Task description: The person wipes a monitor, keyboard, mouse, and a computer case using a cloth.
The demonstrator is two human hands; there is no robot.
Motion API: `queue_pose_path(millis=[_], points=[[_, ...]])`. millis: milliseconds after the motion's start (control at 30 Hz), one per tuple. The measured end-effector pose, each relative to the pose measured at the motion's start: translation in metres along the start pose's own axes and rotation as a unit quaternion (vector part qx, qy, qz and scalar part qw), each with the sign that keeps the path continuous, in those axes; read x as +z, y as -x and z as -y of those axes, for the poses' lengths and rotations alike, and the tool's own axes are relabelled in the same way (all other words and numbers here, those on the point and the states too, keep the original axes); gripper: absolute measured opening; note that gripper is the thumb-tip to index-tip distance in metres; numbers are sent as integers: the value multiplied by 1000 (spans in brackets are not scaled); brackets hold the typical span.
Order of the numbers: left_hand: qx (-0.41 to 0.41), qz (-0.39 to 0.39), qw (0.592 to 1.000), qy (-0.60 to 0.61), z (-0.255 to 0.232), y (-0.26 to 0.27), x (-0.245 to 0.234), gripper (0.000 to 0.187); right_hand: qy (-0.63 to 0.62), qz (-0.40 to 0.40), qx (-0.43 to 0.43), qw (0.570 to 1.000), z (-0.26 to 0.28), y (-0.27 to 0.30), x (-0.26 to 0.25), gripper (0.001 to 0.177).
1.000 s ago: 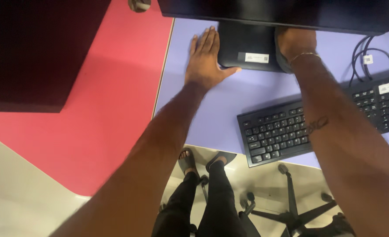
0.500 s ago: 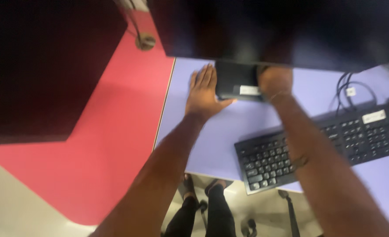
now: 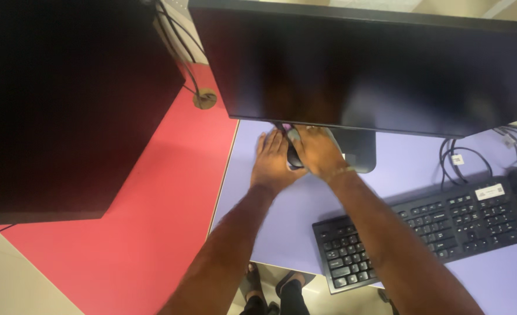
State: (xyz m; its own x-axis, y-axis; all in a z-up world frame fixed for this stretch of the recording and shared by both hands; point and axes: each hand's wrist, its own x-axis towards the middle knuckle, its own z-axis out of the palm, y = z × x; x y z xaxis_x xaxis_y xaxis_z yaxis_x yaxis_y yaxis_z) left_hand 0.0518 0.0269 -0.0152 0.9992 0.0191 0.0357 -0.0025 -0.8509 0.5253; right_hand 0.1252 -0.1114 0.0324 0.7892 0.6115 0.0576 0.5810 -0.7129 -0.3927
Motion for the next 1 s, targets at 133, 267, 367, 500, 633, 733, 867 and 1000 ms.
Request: queue_pose_path(millis=[133, 267, 367, 500, 633, 733, 867, 1000], points=[[24, -36, 999, -15, -10, 1, -17, 118, 36, 82, 135, 987, -5, -56, 10, 40], [15, -24, 1000, -1, -11, -3, -17, 121, 95, 42, 102, 989, 2, -65, 21, 37], [-7, 31, 999, -27, -6, -3, -10, 109, 108, 54, -41, 992, 8, -25, 11, 40], [55, -77, 995, -20, 1, 0, -1, 106, -9, 9, -3, 1000, -1, 40, -24, 67], [59, -63, 996, -9, 1, 0, -3, 119, 83, -69, 65, 992, -33, 66, -39, 61], [61, -71, 996, -12, -1, -2, -8, 119, 68, -41, 174, 982, -48, 64, -31, 59], [46, -56, 997, -6, -1, 2, -9, 120, 97, -14, 234, 967, -57, 43, -12, 44], [61, -65, 996, -11, -2, 0, -9, 118, 149, -87, 119, 978, -33, 61, 2, 59]])
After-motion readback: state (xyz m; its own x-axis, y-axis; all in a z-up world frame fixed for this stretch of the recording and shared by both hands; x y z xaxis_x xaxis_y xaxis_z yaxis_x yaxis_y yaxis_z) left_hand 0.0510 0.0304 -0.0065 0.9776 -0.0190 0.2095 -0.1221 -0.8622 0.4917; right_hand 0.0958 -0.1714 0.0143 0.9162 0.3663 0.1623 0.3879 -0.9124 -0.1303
